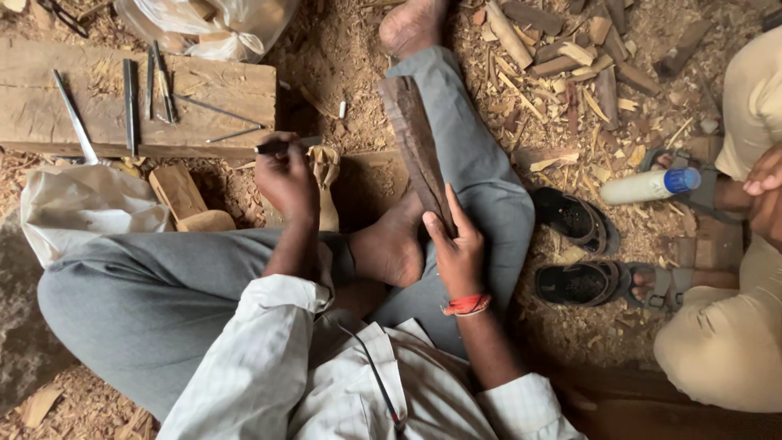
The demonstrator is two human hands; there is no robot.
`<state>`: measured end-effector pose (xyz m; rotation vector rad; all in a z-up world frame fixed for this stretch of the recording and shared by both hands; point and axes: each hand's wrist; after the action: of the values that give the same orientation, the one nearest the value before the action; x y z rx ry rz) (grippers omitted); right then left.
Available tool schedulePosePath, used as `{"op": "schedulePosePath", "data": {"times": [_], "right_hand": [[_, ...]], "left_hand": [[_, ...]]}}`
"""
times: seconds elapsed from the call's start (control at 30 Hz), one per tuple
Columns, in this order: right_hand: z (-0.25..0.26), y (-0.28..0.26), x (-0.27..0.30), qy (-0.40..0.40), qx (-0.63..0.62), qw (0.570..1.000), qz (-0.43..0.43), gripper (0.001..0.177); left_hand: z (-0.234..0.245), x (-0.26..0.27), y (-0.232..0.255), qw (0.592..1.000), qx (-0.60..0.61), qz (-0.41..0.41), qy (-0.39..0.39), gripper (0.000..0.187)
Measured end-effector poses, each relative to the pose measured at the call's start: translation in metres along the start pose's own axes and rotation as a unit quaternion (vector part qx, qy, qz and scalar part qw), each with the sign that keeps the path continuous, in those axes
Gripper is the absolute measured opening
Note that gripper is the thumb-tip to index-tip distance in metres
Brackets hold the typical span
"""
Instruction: The person sits on the floor and carves a small wooden piece using a chisel and a wooden mallet. They repeatedly strike the chisel to shape the wood, occasionally adjusting the piece and the tool.
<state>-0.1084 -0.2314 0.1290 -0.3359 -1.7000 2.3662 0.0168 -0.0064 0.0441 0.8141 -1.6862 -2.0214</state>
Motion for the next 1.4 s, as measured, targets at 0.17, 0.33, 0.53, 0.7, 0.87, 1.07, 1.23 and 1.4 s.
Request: {"op": "schedulePosePath", "data": {"times": [0.17, 0.33, 0.53, 0.7, 0.87, 1.07, 1.23, 1.4], "right_hand": [[-0.003, 0.004, 0.001, -0.003, -0.03, 0.999, -0.019, 0.054], [-0.004, 0.004, 0.001, -0.011, -0.014, 1.0, -0.011, 0.054], [-0.009, -0.018, -0.002, -0.022, 0.0, 1.0, 0.004, 0.054], [-0.023, -0.071, -0.036, -0.101, 0.067, 0.97, 0.211, 0.054], [-0.051, -0.133, -0.102, -0.24, 0.293, 0.821, 0.427, 0.057], [-0.074, -0.176, -0.123, -0.276, 0.41, 0.697, 0.52, 0.05], [-0.081, -0.188, -0.118, -0.278, 0.436, 0.677, 0.524, 0.046], [-0.078, -0.191, -0.119, -0.304, 0.388, 0.707, 0.507, 0.051]], "left_hand": [[0.013, 0.008, -0.033, 0.978, 0.169, 0.118, 0.019, 0.01], [0.017, 0.017, -0.046, 0.978, 0.139, 0.157, 0.012, 0.012], [0.016, 0.019, -0.043, 0.979, 0.132, 0.153, 0.008, 0.012], [0.015, 0.021, -0.048, 0.957, 0.231, 0.171, 0.021, 0.015], [0.014, 0.024, -0.049, 0.989, 0.108, 0.102, -0.004, 0.017], [0.009, 0.022, -0.04, 0.927, 0.285, 0.243, 0.0, 0.019], [0.008, 0.022, -0.037, 0.95, 0.234, 0.207, -0.017, 0.022], [0.015, 0.027, -0.052, 0.979, 0.11, 0.169, -0.029, 0.019]]}}
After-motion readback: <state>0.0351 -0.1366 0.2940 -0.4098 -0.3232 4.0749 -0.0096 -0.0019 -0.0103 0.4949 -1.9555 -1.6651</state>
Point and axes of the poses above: each hand's wrist, its own x-axis away from the middle knuckle, its own z-axis out of the back of the hand, y = z × x, and after that the axes turned 3 degrees about y, right-handed
